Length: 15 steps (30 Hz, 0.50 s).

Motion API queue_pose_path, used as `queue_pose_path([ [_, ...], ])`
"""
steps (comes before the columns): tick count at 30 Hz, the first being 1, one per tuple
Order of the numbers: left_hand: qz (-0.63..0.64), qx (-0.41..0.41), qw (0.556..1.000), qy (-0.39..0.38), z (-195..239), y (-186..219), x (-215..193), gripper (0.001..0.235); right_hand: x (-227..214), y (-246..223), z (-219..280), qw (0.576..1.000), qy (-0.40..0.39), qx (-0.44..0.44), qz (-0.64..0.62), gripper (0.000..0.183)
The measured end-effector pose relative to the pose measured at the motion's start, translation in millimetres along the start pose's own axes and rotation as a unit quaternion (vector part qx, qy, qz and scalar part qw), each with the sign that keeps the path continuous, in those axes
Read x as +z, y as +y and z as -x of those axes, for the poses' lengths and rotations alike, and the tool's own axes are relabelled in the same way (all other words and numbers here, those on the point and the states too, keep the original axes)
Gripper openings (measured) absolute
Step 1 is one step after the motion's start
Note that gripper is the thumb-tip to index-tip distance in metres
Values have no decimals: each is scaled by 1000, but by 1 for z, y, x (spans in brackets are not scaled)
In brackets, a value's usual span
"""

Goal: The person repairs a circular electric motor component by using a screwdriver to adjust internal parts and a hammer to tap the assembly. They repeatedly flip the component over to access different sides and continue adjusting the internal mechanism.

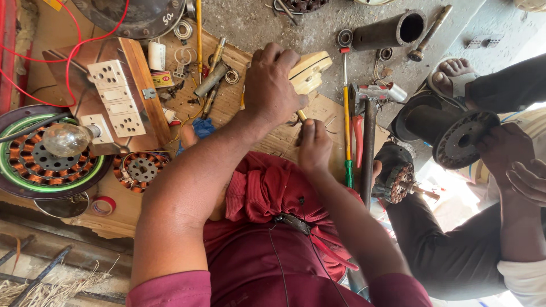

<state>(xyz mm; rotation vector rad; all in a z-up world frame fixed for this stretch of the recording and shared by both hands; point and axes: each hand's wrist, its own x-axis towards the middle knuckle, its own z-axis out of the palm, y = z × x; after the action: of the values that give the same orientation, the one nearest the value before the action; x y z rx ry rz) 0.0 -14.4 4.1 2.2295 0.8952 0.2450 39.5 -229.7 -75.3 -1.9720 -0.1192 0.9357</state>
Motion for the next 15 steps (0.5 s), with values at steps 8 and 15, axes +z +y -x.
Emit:
queue_pose_path([
  [8,-2,6,1000,-10,2,2,-1,72,-23,10,-24,635,-240,440,-588,39],
  [15,-14,-26,998,-61,-1,5,0,88,-5,-23,-6,859,-131,306,-390,56],
])
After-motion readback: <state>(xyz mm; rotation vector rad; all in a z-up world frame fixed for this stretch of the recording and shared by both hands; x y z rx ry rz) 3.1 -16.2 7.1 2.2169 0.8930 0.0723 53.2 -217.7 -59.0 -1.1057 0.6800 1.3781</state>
